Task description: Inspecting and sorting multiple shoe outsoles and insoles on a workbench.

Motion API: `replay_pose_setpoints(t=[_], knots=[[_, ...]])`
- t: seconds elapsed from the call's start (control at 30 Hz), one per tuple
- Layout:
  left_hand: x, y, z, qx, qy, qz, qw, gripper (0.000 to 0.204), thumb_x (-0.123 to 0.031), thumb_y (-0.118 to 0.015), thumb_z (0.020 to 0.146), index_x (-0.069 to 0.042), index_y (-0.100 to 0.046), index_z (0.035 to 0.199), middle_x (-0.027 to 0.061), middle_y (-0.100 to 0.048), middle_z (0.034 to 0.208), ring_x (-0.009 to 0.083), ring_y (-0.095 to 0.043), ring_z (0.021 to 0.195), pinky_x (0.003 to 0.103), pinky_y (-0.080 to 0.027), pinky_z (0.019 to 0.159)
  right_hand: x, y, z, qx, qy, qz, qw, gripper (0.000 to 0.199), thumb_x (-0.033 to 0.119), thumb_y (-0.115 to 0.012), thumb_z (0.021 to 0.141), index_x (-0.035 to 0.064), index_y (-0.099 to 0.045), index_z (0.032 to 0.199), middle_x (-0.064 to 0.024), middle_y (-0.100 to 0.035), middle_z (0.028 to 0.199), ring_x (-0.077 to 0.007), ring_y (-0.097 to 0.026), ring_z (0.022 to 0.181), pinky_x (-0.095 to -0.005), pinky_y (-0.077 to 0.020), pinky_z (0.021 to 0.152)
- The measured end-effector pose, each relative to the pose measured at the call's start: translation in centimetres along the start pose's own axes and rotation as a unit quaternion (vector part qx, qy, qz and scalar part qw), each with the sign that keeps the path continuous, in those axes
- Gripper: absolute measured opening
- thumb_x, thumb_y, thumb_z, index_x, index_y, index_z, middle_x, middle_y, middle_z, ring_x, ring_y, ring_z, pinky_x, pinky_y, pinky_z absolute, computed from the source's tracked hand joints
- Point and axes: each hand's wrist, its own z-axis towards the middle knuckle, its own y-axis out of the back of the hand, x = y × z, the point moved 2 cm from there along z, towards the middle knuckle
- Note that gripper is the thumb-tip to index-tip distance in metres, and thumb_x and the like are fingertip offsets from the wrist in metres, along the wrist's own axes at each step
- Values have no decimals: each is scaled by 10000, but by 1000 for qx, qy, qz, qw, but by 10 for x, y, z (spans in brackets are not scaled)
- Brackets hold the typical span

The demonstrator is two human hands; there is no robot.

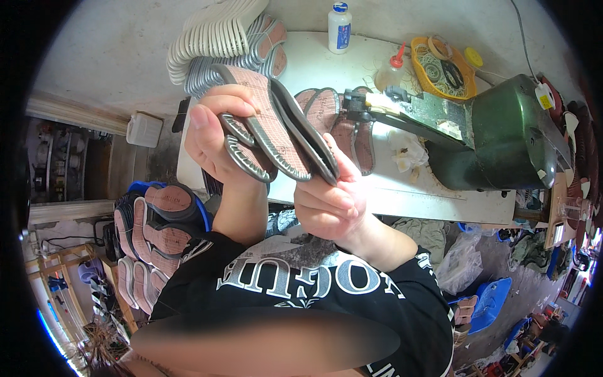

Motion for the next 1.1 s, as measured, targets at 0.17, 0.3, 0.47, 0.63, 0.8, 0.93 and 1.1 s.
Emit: replay_pose_setpoints(t=[0.17, 0.3, 0.47, 0.63, 0.8, 0.93, 1.1], knots=[[-4, 0, 0, -4, 13, 16, 1000, 395, -214, -406, 967, 27, -552, 690, 123, -591, 681, 191, -558, 603, 284, -429, 572, -1, -1, 1, -8, 2, 0, 1000, 574, 448, -258, 1008, -10, -474, 1279, -44, -443, 418, -75, -341, 266, -190, -277, 271], [-5, -3, 0, 16, 26, 51, 998, 295, -130, -459, 934, 16, -564, 700, 114, -593, 661, 196, -560, 580, 286, -423, 554, 0, -1, 4, 8, 12, -6, 1000, 595, 437, -260, 1008, -64, -458, 1262, -35, -435, 410, -73, -332, 264, -196, -268, 272], [-8, -5, 3, 68, -42, 100, 992, 244, -141, -506, 923, -25, -597, 729, 68, -612, 657, 229, -566, 570, 315, -434, 543, 2, 8, 7, 52, 9, -55, 997, 586, 394, -244, 994, -124, -474, 1143, -30, -453, 422, -73, -323, 261, -209, -255, 271], [-16, -5, -3, 86, 34, 130, 987, 431, -269, -359, 1017, 96, -483, 1209, 76, -642, 713, 88, -536, 578, 216, -417, 558, 0, 11, 10, 34, 20, -39, 998, 505, 362, -293, 983, -84, -528, 1014, -34, -445, 416, -72, -331, 261, -200, -245, 261], [-13, -4, -4, 98, 23, 121, 988, 503, -199, -333, 1020, 107, -187, 1392, 104, -663, 725, 67, -523, 550, 192, -414, 553, -2, 11, 10, 18, 24, -24, 999, 498, 372, -308, 981, -70, -538, 989, -29, -439, 417, -72, -334, 262, -194, -243, 258], [-10, -2, -5, 77, 44, -9, 996, 462, -195, -332, 1019, 85, -237, 1374, 123, -641, 696, 86, -521, 548, 217, -426, 559, -4, 14, 8, 4, 24, -68, 997, 501, 371, -317, 980, -79, -536, 1009, -14, -444, 445, -63, -351, 274, -192, -257, 264], [-17, 6, -10, 17, 26, -8, 999, 372, -244, -273, 1034, 19, -302, 1296, 135, -610, 718, 113, -462, 523, 216, -419, 606, -10, 19, 5, 29, -29, -62, 997, 566, 447, -279, 1001, -37, -536, 1141, -50, -490, 509, -48, -409, 301, -188, -342, 270]])
